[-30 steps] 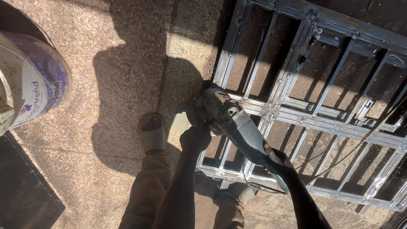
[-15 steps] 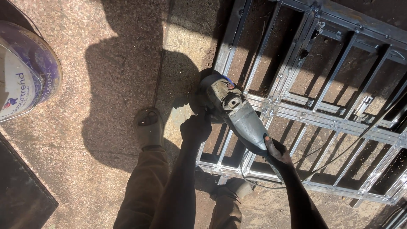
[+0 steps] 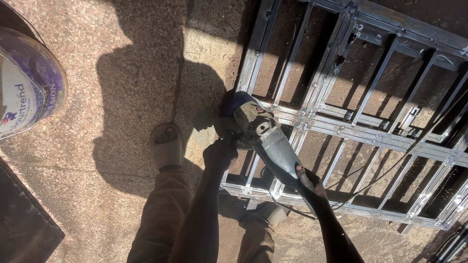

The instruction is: The person uses an angle grinder to smooth the welded joints of a metal frame lying on the ground. Sparks fly as the grinder moves along the seams. The person repositions the frame once to access different sections.

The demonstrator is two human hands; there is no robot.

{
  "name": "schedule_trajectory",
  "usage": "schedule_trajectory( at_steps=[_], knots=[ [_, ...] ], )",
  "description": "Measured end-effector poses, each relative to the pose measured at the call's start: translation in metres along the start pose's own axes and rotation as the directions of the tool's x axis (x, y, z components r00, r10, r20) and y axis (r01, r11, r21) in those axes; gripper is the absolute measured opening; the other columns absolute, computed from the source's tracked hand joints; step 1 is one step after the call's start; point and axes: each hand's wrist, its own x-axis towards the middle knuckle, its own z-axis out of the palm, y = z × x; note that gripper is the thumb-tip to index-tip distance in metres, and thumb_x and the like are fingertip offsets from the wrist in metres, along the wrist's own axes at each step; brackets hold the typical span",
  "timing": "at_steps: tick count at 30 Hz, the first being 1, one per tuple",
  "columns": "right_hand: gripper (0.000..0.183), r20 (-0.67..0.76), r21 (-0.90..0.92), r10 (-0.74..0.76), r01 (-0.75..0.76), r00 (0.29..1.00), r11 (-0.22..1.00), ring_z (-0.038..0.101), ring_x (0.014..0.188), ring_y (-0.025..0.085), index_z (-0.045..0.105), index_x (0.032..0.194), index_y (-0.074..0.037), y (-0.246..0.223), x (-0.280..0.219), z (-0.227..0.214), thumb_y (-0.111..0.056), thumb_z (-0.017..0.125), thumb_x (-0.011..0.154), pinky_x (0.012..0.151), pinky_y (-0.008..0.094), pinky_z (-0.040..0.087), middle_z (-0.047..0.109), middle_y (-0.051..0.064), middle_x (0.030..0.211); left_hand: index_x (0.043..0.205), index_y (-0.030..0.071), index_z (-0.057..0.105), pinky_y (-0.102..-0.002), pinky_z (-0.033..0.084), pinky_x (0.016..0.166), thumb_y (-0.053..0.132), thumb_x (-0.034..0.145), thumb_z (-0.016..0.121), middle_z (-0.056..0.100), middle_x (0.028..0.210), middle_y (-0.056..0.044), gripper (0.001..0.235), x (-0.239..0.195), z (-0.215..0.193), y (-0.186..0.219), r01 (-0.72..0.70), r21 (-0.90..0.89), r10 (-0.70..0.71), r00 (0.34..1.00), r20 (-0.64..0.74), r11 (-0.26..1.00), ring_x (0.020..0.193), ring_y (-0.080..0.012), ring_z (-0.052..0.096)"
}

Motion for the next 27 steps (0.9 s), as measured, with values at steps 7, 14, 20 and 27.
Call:
schedule_trajectory(
  at_steps=[7, 14, 20, 27],
  knots=[
    [0.055, 0.071, 0.030, 0.051, -0.053, 0.996, 0.998, 0.070, 0.060, 0.029, 0.069, 0.081, 0.001, -0.016, -0.008, -0.019, -0.052, 0.066, 0.098, 0.057, 0.037, 0.059, 0.062, 0.019, 0.064, 0.127, 0.021, 0.055, -0.052, 0.059, 0.088, 0.053, 0.105, 0.026, 0.075, 0.097, -0.020, 0.048, -0.005, 0.005, 0.003, 0.070, 0.023, -0.071, 0.997, 0.032, 0.997, 0.101, -0.0392, 0.076],
    [0.056, 0.033, -0.178, 0.005, 0.001, 0.999, 0.984, 0.072, 0.078, 0.038, 0.075, 0.093, 0.003, -0.015, -0.015, -0.023, -0.052, 0.065, 0.097, 0.079, 0.050, 0.056, 0.068, 0.027, 0.076, 0.128, 0.020, 0.054, -0.052, 0.056, 0.097, 0.051, 0.107, 0.026, 0.074, 0.108, -0.020, 0.046, -0.017, 0.005, 0.007, 0.000, -0.080, 0.003, 0.999, 0.043, 0.997, 0.107, -0.0382, 0.074],
    [0.052, -0.023, -0.247, 0.107, -0.109, 0.994, 0.963, 0.075, 0.070, 0.034, 0.077, 0.088, -0.004, -0.040, -0.032, -0.029, -0.055, 0.067, 0.095, 0.070, 0.040, 0.056, 0.072, 0.020, 0.066, 0.124, 0.015, 0.054, -0.054, 0.056, 0.094, 0.050, 0.104, 0.025, 0.075, 0.104, -0.021, 0.050, -0.023, 0.037, -0.002, 0.015, -0.137, -0.006, 0.998, 0.069, 0.990, 0.107, -0.0387, 0.074],
    [0.045, -0.034, -0.238, 0.123, -0.127, 0.992, 0.963, 0.076, 0.069, 0.030, 0.079, 0.111, -0.015, -0.007, -0.016, -0.017, -0.054, 0.065, 0.096, 0.069, 0.037, 0.054, 0.074, 0.016, 0.071, 0.135, 0.010, 0.052, -0.055, 0.057, 0.092, 0.035, 0.101, 0.028, 0.076, 0.098, -0.020, 0.049, -0.027, 0.049, -0.019, -0.024, -0.122, 0.032, 0.998, 0.059, 0.992, 0.104, -0.0389, 0.075]
  ],
)
